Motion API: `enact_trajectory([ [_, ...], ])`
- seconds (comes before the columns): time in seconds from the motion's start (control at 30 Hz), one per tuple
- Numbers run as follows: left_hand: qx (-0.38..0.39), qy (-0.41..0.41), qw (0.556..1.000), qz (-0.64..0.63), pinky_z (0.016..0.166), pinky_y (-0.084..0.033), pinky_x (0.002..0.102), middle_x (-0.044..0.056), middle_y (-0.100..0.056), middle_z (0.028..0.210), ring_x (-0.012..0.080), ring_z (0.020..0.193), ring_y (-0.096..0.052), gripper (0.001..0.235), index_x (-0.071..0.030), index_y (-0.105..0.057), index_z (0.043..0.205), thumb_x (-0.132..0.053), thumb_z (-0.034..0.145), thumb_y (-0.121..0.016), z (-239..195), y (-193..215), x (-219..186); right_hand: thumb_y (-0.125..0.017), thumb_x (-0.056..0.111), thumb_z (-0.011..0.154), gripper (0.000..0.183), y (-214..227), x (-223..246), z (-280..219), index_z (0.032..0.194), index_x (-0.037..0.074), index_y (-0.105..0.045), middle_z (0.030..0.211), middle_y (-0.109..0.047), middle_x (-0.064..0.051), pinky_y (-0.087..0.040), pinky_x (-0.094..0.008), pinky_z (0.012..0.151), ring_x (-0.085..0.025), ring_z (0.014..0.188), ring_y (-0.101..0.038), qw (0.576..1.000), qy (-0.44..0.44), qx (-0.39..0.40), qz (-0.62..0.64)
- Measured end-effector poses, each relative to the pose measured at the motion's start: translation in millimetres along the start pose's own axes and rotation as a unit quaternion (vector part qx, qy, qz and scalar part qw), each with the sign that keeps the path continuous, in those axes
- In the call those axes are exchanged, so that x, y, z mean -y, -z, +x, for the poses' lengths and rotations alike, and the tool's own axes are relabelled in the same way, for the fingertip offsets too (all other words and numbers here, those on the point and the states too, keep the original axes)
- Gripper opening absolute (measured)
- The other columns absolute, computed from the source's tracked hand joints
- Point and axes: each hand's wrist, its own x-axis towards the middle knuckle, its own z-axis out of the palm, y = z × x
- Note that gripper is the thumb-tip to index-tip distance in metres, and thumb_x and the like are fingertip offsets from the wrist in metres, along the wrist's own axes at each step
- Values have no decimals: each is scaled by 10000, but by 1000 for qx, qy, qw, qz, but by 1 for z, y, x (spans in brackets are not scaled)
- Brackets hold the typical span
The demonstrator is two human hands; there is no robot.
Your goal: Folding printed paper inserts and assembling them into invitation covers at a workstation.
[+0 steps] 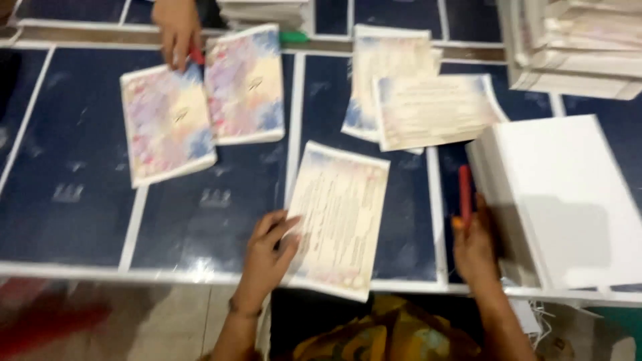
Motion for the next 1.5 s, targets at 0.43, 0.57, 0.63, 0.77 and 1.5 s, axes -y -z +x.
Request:
enact_trajectory([
  [0.43, -37, -9, 999, -30, 1019, -524, 334, 85, -641, 1245, 239, 1186, -647, 276, -67, -749, 1259, -133, 1015, -638, -11, 5, -9, -531, 12, 1024, 440, 39, -53, 36, 1418, -186, -532, 1533, -465, -366, -320, -487, 1189, -493, 1403, -426, 996, 60, -72, -13],
  [0.57, -52, -6, 998, -32, 1020, -479, 298, 89, -656, 1230, 224, 1171, -667, 241, -83, -785, 1196, -128, 999, -654, -6, 4, -1, -689, 101, 1030, 256, 29, -95, 43, 1232, -44, -625, 1131, -659, -278, -486, -550, 849, -502, 960, -634, 989, 33, -126, -76],
  [0.63, -46, 10, 998, -29, 1010, -489, 302, 74, -658, 1240, 214, 1171, -666, 253, -90, -787, 1201, -143, 999, -644, -3, 3, -5, -685, 164, 1038, 202, 30, -94, 79, 1177, 18, -672, 1083, -663, -225, -477, -543, 850, -459, 961, -631, 986, 24, -131, -98],
  [0.77, -35, 79, 996, -37, 1042, -485, 286, 46, -664, 1240, 182, 1191, -654, 277, -95, -797, 1210, -141, 982, -645, -3, 3, -12, -841, 271, 971, 393, 38, -37, 156, 895, 14, -554, 899, -556, -157, -421, -500, 749, -376, 854, -534, 980, 66, -163, -95],
  [1.5, -26, 117, 991, -50, 987, -543, 296, 23, -664, 1251, 173, 1194, -657, 276, -137, -809, 1187, -168, 982, -627, 6, 12, -17, -751, 111, 1022, 299, 84, 52, 226, 906, 155, -479, 693, -415, 38, -303, -220, 357, -73, 437, -369, 923, -157, -50, 347],
])
